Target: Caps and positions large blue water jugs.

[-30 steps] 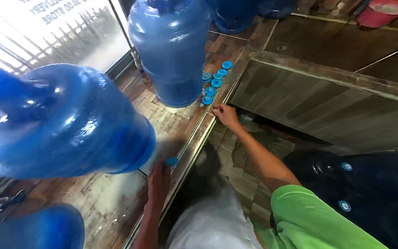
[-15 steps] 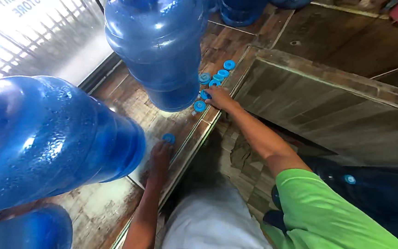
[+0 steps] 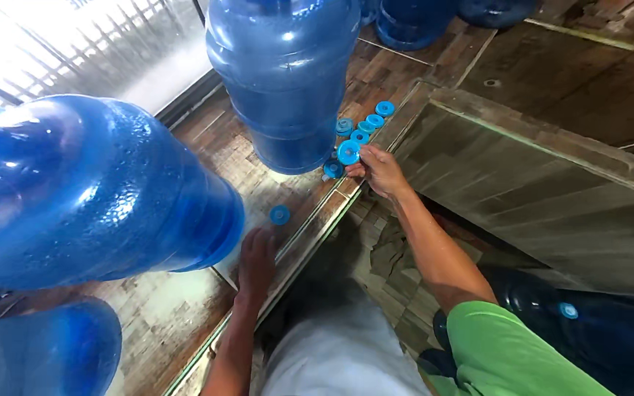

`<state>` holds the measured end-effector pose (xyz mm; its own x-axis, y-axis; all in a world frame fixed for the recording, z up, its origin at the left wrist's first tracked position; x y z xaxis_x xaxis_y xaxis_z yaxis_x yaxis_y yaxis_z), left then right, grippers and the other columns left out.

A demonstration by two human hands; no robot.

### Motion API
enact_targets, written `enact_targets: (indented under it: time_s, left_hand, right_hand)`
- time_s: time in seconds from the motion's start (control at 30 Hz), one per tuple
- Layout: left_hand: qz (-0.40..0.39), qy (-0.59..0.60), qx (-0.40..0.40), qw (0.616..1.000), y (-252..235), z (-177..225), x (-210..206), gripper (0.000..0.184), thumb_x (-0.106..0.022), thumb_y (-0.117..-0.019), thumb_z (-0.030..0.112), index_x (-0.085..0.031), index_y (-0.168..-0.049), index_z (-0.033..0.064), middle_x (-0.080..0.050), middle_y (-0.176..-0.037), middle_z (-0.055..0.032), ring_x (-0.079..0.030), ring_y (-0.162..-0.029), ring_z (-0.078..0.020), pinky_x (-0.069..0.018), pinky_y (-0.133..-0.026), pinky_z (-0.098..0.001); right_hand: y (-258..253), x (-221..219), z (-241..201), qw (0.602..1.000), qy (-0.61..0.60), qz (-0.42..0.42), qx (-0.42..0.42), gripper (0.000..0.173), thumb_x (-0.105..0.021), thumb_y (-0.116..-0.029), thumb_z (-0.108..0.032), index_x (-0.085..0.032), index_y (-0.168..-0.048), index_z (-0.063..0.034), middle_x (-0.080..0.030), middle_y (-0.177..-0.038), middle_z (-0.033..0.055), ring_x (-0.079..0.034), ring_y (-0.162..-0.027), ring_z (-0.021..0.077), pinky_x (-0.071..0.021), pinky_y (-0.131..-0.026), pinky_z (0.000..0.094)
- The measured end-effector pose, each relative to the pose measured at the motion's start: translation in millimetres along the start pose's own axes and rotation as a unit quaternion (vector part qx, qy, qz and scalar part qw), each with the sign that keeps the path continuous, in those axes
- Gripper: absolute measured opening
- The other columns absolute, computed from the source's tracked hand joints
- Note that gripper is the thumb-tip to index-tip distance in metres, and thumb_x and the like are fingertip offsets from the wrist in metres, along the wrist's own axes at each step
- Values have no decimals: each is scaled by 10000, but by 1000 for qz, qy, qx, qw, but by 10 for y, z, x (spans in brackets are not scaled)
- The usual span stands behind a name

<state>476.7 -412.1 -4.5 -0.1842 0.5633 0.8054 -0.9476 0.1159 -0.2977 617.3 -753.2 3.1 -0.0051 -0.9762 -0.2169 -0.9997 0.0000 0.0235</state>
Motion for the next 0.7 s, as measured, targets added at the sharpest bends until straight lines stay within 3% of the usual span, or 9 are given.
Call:
enact_targets:
  time_s: [0.13,0.2,0.27,0.37,0.53,0.7]
  left_hand:
    - [40,16,-2,999,166,7,394,324,-618,-1020,228,-693,-1209,-24,-669,-1275,-221,-655,-1207,-340,-547,-1030,-450]
    - [63,24,-1,998,301,23,660,313,-621,-1010,205,-702,-1208,-24,-679,-1271,-210,-656,-1212,-324,-537,-1045,-437]
    - [110,27,0,994,526,-55,1033,289,-634,-998,197,-714,-1188,-5,-696,-1242,-188,-672,-1186,-291,-551,-1028,-405]
    - [180,34,-19,983,929,-140,1626,262,-646,-997,190,-712,-1172,7,-699,-1219,-169,-681,-1162,-245,-562,-1012,-361]
    - [297,-35,-62,952,1878,-315,2958,228,-659,-988,186,-735,-1117,14,-726,-1140,-152,-703,-1099,-218,-577,-976,-325]
    - [411,-108,-15,905,2844,-720,4520,208,-701,-954,178,-761,-1079,23,-744,-1120,-128,-703,-1091,-214,-577,-968,-361]
  right_hand:
    - [443,-598,-340,996,-50,-62,32,320,-389,-1092,-177,-561,-1305,-11,-741,-991,91,-747,-794,181,-649,-765,355]
    - [731,-961,-474,994,-43,-91,32,332,-395,-1096,-255,-587,-1320,-103,-731,-1040,37,-730,-828,143,-635,-773,326]
    - [909,-1506,-494,990,-45,-127,46,294,-529,-1062,-320,-614,-1298,-165,-729,-1041,-7,-720,-821,106,-633,-735,279]
    - [1211,-2364,-549,984,-49,-148,89,211,-704,-941,-178,-692,-1149,-145,-736,-891,-2,-695,-684,97,-621,-633,267]
    - [1818,-3954,-692,953,28,-252,165,201,-650,-984,-164,-649,-1175,-101,-711,-940,-3,-688,-736,103,-620,-673,287]
    - [2314,-5652,-1078,924,18,-294,243,217,-616,-998,-174,-638,-1181,-58,-699,-974,-14,-683,-816,90,-612,-735,301]
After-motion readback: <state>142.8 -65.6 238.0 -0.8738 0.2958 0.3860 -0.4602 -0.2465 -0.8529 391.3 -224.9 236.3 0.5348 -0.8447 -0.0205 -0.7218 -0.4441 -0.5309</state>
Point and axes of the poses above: each hand's wrist, its own y-axis away from the middle knuckle, its own x-axis out of the back of the hand, z = x × y, the point moved 10 cm from there along -y, towards the middle knuckle
